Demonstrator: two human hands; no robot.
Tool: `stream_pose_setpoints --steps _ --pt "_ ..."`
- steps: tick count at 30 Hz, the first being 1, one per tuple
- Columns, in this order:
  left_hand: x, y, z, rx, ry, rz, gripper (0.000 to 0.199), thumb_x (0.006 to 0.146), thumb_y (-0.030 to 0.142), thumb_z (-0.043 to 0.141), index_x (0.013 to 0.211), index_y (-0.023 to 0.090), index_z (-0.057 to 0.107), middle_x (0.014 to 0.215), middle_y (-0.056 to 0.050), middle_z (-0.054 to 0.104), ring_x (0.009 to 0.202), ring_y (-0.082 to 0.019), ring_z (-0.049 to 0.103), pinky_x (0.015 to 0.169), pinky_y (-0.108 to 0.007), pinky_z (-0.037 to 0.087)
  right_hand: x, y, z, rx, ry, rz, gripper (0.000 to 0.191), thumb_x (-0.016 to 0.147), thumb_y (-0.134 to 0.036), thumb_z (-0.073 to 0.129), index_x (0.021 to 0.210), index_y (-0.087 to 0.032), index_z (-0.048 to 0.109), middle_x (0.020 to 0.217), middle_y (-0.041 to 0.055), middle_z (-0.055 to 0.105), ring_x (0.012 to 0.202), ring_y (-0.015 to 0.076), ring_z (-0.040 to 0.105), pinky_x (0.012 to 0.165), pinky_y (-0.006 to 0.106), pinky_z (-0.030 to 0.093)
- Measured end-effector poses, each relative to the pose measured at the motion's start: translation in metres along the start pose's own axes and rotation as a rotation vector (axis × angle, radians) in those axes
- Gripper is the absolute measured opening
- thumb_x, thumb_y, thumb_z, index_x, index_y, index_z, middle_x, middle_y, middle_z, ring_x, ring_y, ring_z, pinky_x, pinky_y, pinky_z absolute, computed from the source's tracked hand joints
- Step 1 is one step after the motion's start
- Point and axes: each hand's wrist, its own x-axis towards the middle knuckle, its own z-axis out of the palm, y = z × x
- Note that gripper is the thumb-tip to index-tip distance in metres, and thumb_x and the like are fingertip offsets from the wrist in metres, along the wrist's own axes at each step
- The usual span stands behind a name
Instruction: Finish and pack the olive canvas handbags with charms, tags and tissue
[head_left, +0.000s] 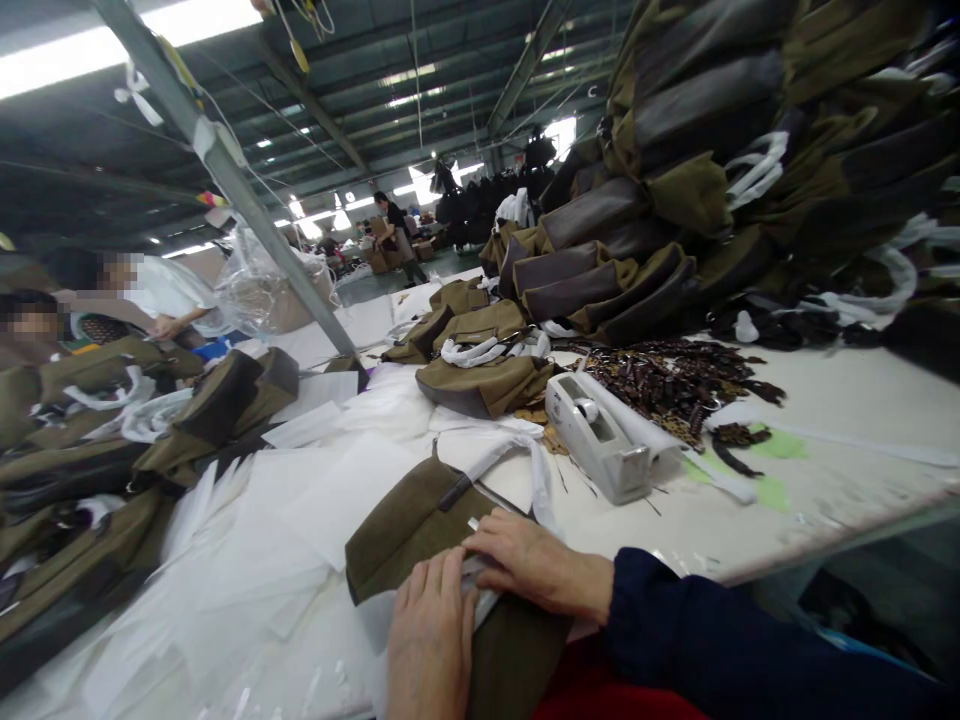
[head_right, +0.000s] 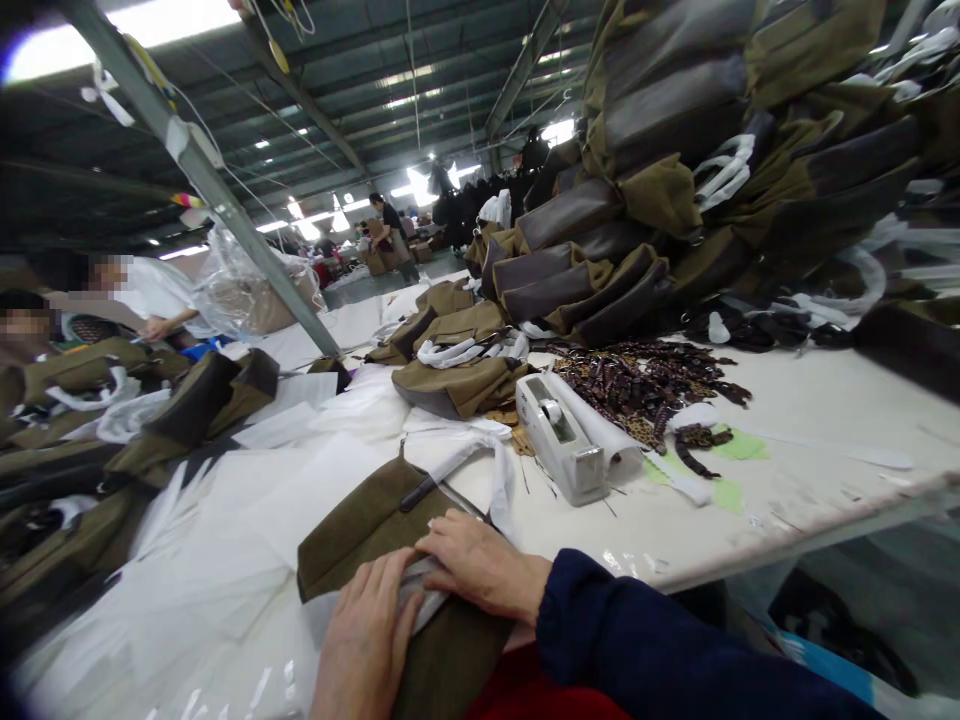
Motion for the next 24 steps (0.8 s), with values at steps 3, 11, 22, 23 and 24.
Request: stream_pose_setpoints --steps 3,11,22,23,24 --pt "-0.008 -0.012 -0.007 0.076 0.019 -0.028 0.029 0.090 0.022 0.058 0.119 0.018 0.059 0.110 -0.007 0.069 0.101 -0.027 0.060 0.092 -0.043 0.042 0.000 -0.001 0.005 0.016 0.000 0.024 0.024 0.091 -0.032 0.065 0.109 -0.016 0.066 0.101 0.0071 0.063 0.095 0.0204 0.054 0.086 0.031 0.044" --pt "-0.011 -0.018 -0.016 0.114 -0.006 -0.099 0.016 0.090 0.018 0.056 0.102 0.024 0.065 0.095 -0.002 0.067 0.092 -0.024 0.058 0.094 -0.045 0.034 0.020 -0.018 0.010 0.077 -0.064 0.035 0.023 0.089 -0.037 0.068 0.101 -0.018 0.068 0.098 0.0056 0.064 0.094 0.0205 0.054 0.087 0.032 0.042" --pt "-0.028 -0.028 -0.030 0.194 -0.072 -0.043 0.016 0.080 0.009 0.056 0.083 0.024 0.061 0.083 0.001 0.065 0.083 -0.022 0.055 0.091 -0.043 0.032 0.009 -0.012 0.029 -0.079 0.019 -0.106 0.004 0.093 -0.021 0.059 0.095 -0.020 0.056 0.100 0.0032 0.056 0.093 0.0195 0.044 0.086 0.033 0.036" --pt "-0.030 -0.030 -0.030 0.210 -0.076 -0.023 0.018 0.079 0.008 0.055 0.085 0.024 0.061 0.084 0.001 0.066 0.084 -0.022 0.056 0.092 -0.044 0.032 0.009 -0.012 0.030 -0.106 0.031 -0.119 0.001 0.095 -0.020 0.056 0.096 -0.019 0.056 0.098 0.0035 0.056 0.091 0.0194 0.044 0.085 0.033 0.036" --pt "-0.033 -0.032 -0.031 0.226 -0.076 -0.005 0.019 0.079 0.008 0.053 0.087 0.025 0.060 0.084 0.001 0.066 0.085 -0.022 0.056 0.093 -0.045 0.031 0.009 -0.013 0.030 -0.128 0.049 -0.131 0.004 0.097 -0.020 0.052 0.095 -0.019 0.056 0.097 0.0037 0.056 0.090 0.0192 0.043 0.084 0.033 0.035"
